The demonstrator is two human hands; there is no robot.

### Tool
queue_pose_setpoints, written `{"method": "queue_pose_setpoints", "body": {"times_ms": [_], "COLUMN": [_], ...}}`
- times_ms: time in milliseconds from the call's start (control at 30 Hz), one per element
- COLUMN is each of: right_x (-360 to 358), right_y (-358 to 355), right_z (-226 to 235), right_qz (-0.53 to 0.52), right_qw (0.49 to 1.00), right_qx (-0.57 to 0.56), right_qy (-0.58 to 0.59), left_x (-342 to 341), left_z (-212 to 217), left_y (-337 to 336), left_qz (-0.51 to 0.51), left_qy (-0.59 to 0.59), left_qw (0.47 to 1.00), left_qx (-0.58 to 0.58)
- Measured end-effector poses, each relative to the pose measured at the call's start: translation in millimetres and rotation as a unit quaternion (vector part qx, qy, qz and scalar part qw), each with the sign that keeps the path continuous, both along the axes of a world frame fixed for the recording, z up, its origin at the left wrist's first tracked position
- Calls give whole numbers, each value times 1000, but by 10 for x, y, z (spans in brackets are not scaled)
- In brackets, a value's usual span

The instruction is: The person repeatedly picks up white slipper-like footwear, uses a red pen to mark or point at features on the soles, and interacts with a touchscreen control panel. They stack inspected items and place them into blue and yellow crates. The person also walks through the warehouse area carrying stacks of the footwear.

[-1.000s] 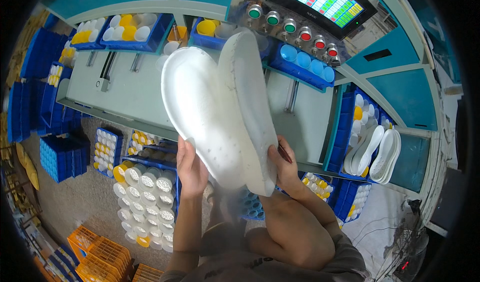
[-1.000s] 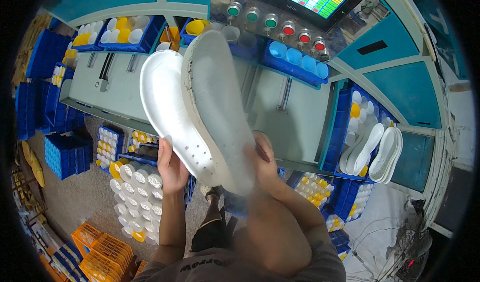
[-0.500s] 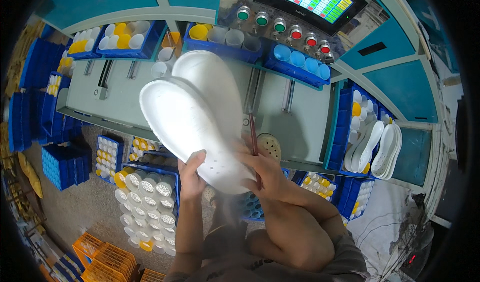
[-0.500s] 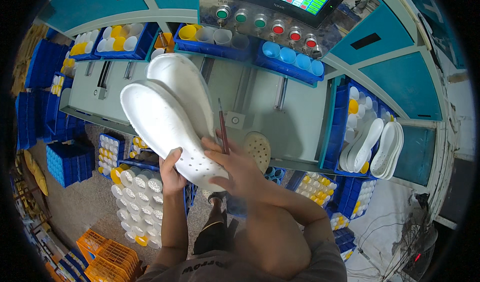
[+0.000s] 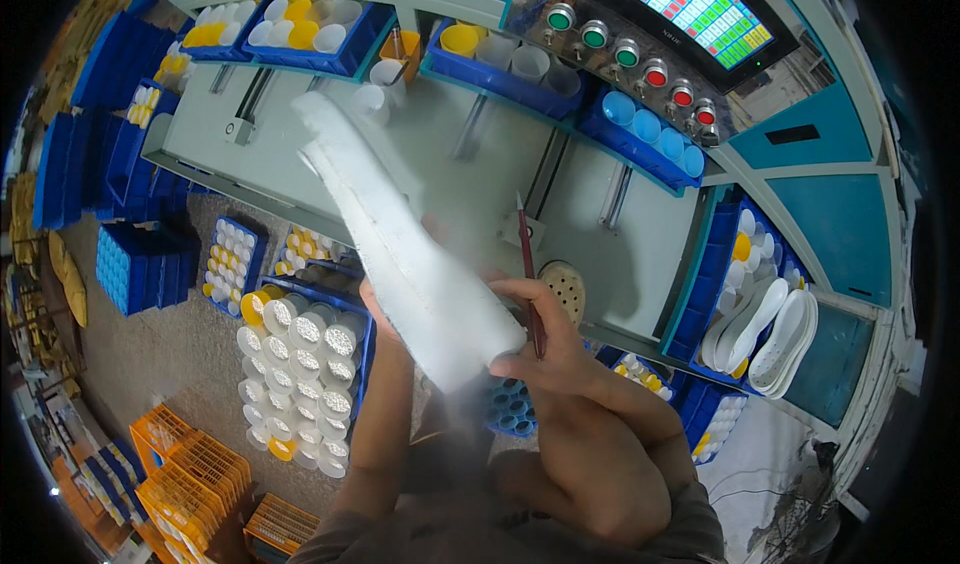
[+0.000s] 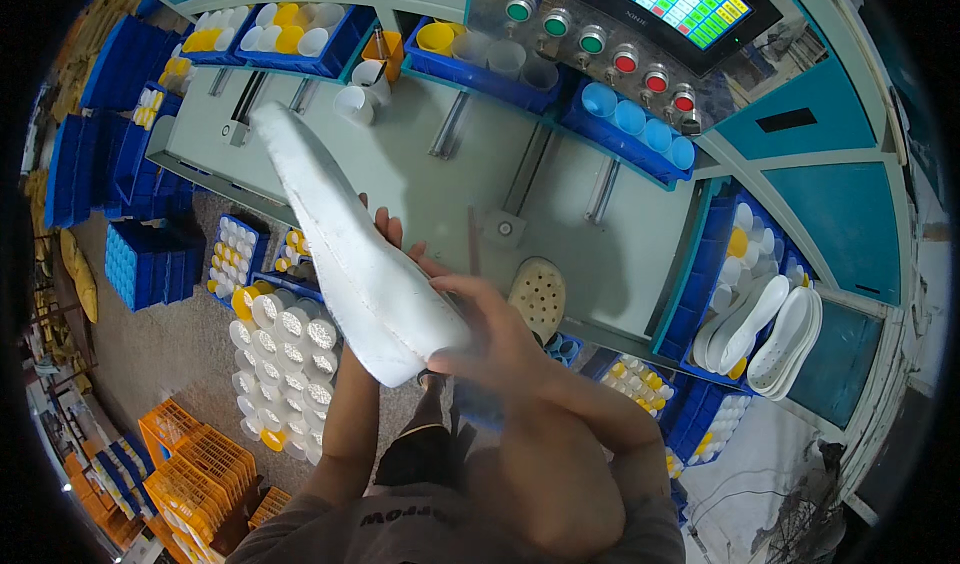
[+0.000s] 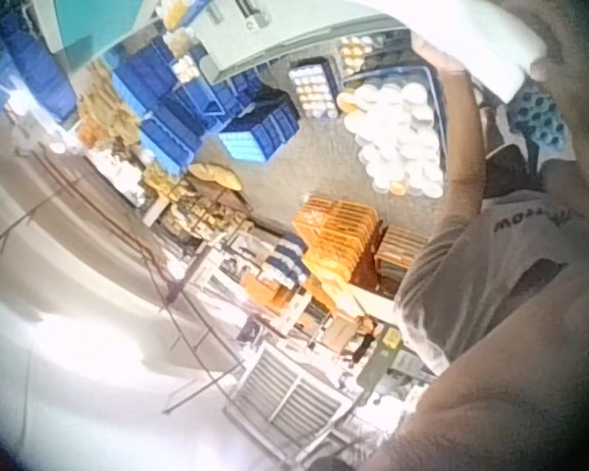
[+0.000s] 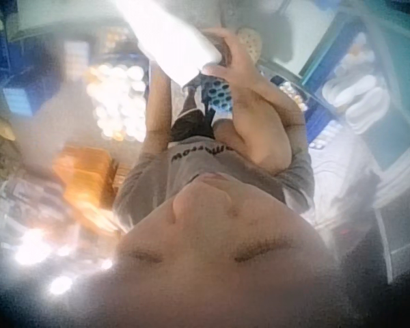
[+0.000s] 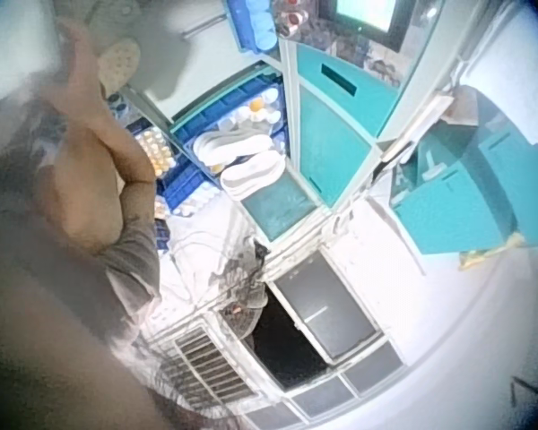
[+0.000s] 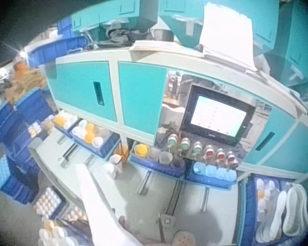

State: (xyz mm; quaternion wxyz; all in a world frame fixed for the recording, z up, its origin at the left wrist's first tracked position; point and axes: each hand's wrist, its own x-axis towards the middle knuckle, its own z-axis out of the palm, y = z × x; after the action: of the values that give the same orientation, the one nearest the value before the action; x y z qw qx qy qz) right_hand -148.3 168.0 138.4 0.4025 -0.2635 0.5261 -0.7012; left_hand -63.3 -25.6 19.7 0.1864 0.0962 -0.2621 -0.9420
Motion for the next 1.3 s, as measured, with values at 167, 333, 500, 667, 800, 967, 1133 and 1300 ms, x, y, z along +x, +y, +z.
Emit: {"method": "queue_pose_setpoints", "body": {"times_ms": [167,333,500,667,800,967,1133,1300], "right_x": [-84,-79,-37,-6,-23,-38,-39,-35], "right_y": [-50,-51,-66,-96,-95,-191,-260,-252], "right_z": [102,206,227,283,324,235,197,187], "right_qz": [-23,-63,-65,-106,-61,-74,-51,-20], "right_qw": [947,856,821,805,842,919,942,964], "right_qx": [53,68,59,42,69,18,-4,9], "right_qy": [315,508,564,583,531,386,332,264], "left_x": [11,210,253,297,435,539,552,490], "left_z": [2,-224,-173,-211,-719,-1249,-1115,-966], "left_y": [-85,-336,-400,-450,-495,-326,-205,-370], "left_qz": [90,29,19,27,4,98,94,128], "left_qy": [24,148,158,175,131,8,-57,1], "left_qw": [985,942,957,953,978,988,982,990], "left_qx": [144,301,242,246,160,116,157,55]}}
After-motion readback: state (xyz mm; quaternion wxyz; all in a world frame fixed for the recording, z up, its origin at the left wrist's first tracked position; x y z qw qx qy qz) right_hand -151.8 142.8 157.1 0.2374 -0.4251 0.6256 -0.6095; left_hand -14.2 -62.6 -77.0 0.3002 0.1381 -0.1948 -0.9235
